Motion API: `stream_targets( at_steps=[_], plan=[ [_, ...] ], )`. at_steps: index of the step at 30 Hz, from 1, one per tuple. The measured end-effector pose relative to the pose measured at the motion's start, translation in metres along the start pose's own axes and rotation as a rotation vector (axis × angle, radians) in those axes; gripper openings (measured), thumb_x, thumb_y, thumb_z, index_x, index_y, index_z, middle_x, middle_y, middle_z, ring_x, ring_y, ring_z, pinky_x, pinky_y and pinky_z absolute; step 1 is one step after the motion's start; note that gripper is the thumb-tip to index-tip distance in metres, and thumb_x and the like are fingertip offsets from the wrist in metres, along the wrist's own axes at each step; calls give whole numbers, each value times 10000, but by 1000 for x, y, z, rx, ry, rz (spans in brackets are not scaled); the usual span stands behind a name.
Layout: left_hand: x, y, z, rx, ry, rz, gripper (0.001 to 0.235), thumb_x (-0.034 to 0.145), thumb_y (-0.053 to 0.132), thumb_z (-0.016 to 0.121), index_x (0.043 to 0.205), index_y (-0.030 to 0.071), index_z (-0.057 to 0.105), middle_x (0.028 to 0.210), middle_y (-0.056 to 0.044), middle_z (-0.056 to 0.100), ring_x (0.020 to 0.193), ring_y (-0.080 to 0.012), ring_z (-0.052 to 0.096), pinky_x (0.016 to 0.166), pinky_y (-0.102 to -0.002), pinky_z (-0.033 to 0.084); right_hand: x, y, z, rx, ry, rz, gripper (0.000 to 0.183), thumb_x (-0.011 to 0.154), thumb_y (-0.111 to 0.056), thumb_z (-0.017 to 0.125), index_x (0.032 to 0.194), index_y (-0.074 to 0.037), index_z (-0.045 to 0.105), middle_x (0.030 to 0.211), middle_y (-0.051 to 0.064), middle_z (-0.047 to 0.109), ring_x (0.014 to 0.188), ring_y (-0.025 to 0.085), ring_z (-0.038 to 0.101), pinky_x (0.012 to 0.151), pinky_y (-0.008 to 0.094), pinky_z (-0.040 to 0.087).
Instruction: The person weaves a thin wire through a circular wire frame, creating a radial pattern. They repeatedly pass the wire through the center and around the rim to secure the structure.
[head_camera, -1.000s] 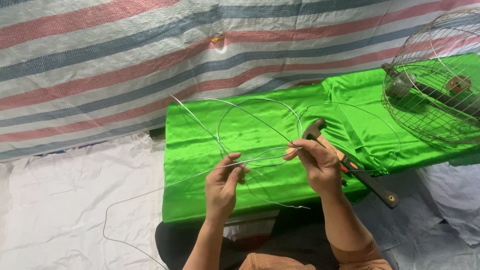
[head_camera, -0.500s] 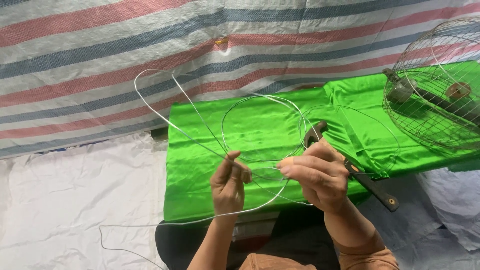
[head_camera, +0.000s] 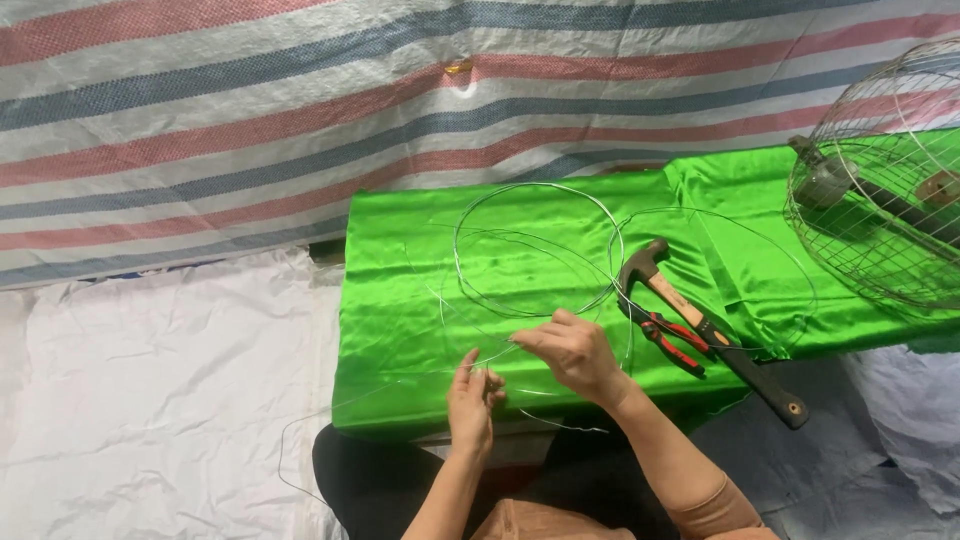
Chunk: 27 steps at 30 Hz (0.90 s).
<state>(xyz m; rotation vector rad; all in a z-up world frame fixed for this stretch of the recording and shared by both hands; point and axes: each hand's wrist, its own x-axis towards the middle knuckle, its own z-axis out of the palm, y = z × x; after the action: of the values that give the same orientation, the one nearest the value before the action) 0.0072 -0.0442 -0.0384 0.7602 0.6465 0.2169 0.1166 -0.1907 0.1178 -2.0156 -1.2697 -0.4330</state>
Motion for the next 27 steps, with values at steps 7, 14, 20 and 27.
stream_targets(
  at_steps=[7, 14, 20, 27],
  plan=[
    [-30, 10, -5, 318, 26, 224, 830, 918, -15, 588, 1611, 109, 148, 1216, -155, 500, 875, -215, 633, 658, -303, 583, -2, 5, 6, -98, -2, -33, 142, 893, -140, 691, 951, -192, 810, 841, -49, 789, 606, 93, 482, 505, 232, 422],
    [-43, -18, -34, 1084, 301, 1006, 814, 981, 412, 581, 1585, 24, 198, 1479, -173, 320, 1295, -303, 355, 1106, -434, 325, 2, 1, 16, -144, 50, -17, 166, 892, -116, 678, 950, -201, 809, 849, -57, 783, 616, 86, 483, 512, 226, 420],
    [-46, 24, 10, 855, -74, 1046, 473, 1029, 351, 543, 1348, 2, 534, 1223, -114, 624, 1083, -235, 605, 968, -352, 504, 9, -8, 17, -127, 103, -39, 158, 881, -94, 685, 938, -180, 806, 832, -43, 773, 619, 97, 487, 520, 232, 422],
    [-14, -11, 20, 577, -178, 828, 706, 1019, 532, 507, 1488, 9, 433, 1246, -123, 634, 1084, -230, 610, 963, -369, 500, 2, -10, 22, -152, 121, -91, 167, 848, -80, 729, 936, -216, 771, 930, -121, 767, 719, 99, 519, 699, 262, 393]
  ],
)
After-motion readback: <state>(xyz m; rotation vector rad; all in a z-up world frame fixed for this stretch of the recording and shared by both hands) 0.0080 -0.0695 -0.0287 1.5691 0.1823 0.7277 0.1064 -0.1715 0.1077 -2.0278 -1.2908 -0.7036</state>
